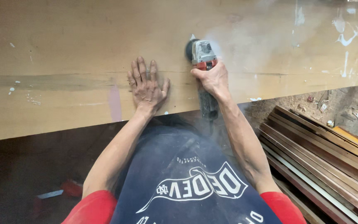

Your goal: The person uses an orbital sander to smooth a large wooden board, moving the tool across the surface and occasionally switching to a hand scraper to remove residue. The person repositions the board and continues sanding different areas.

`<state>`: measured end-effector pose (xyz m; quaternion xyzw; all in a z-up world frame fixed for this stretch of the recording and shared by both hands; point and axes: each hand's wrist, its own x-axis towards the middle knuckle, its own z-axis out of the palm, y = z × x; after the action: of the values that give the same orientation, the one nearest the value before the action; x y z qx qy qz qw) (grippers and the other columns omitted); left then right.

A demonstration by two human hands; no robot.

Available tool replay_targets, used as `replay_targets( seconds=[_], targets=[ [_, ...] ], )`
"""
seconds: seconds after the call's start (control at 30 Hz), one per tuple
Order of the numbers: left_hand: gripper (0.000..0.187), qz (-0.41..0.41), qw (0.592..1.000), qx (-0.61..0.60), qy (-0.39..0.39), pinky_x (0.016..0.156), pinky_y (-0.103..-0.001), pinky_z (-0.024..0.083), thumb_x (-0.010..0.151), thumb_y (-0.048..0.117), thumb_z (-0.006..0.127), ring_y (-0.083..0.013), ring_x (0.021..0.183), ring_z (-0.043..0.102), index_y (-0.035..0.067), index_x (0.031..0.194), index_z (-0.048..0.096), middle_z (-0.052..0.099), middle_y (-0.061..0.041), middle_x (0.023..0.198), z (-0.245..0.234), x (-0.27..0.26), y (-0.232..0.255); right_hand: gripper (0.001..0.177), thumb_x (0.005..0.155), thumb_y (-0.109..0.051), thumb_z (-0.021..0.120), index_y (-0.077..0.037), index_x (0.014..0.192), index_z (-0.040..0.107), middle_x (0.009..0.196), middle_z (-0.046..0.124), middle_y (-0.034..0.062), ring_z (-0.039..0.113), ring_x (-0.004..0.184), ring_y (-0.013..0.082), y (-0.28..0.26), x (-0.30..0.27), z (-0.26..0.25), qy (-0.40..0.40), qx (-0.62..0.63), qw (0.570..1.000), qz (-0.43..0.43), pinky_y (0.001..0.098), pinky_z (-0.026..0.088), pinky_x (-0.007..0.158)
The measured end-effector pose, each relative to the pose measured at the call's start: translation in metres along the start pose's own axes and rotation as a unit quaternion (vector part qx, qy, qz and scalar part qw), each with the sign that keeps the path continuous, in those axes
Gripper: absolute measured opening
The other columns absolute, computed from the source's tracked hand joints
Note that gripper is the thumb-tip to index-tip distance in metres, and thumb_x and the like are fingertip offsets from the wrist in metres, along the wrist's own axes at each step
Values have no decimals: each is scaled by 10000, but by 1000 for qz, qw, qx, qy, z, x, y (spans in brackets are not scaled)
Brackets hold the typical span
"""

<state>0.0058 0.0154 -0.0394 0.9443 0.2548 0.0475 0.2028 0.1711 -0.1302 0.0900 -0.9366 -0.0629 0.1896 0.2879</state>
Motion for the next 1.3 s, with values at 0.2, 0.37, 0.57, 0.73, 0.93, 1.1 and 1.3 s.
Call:
replay_targets(
  seconds=[0.2, 0.37, 0.57, 0.73, 0.93, 1.1, 1.3],
  targets=[
    [843, -3, 1000, 5, -7, 1252, -611, 98, 957, 578, 598, -459, 1565, 90, 106, 1615, 366, 135, -257, 1693, 0, -4, 0, 728, 614, -386, 867, 35, 1156, 623, 1010, 732, 154, 710, 922, 259, 2, 9, 11, -13, 7, 1000, -9, 364, 562, 847],
    [844, 0, 1000, 14, -9, 1248, -620, 91, 959, 579, 593, -460, 1564, 82, 105, 1616, 357, 125, -257, 1693, -2, -6, -1, 736, 616, -384, 893, 45, 1139, 602, 986, 723, 141, 712, 885, 244, 1, 20, 11, -3, -2, 1000, 12, 358, 569, 793],
    [856, 1, 1000, 25, -9, 1241, -632, 92, 946, 591, 591, -451, 1567, 79, 113, 1616, 358, 122, -246, 1696, 1, -9, -2, 646, 640, -344, 854, 49, 1107, 642, 932, 739, 122, 733, 796, 214, 4, 30, 5, -20, 47, 998, 36, 345, 600, 702],
    [863, -3, 1000, 12, -9, 1249, -623, 84, 938, 596, 594, -463, 1568, 77, 115, 1615, 359, 124, -255, 1697, 4, -1, -1, 679, 625, -326, 910, 43, 1113, 615, 937, 724, 123, 713, 828, 228, 1, 44, 4, 12, 11, 999, -36, 351, 577, 742],
    [885, 4, 1000, 17, -6, 1239, -633, 89, 924, 608, 586, -465, 1558, 82, 104, 1614, 355, 131, -262, 1687, 5, 2, -4, 708, 618, -336, 908, 39, 1133, 601, 978, 706, 134, 697, 887, 247, -5, 47, 6, -12, 5, 999, -35, 366, 556, 793],
    [874, 3, 999, 32, -5, 1251, -620, 82, 937, 600, 598, -460, 1567, 104, 111, 1622, 360, 156, -265, 1693, 7, -5, -4, 582, 686, -318, 812, 86, 1093, 711, 986, 743, 178, 724, 851, 261, -2, 39, 8, -89, 50, 994, 42, 390, 585, 775],
    [855, 12, 999, 32, 34, 1256, -620, 102, 939, 583, 624, -461, 1569, 140, 109, 1605, 373, 183, -265, 1687, 8, -7, -2, 630, 652, -246, 861, 10, 1123, 531, 992, 678, 107, 696, 775, 175, 10, 37, 12, -36, 129, 990, 48, 330, 608, 623]
  ],
)
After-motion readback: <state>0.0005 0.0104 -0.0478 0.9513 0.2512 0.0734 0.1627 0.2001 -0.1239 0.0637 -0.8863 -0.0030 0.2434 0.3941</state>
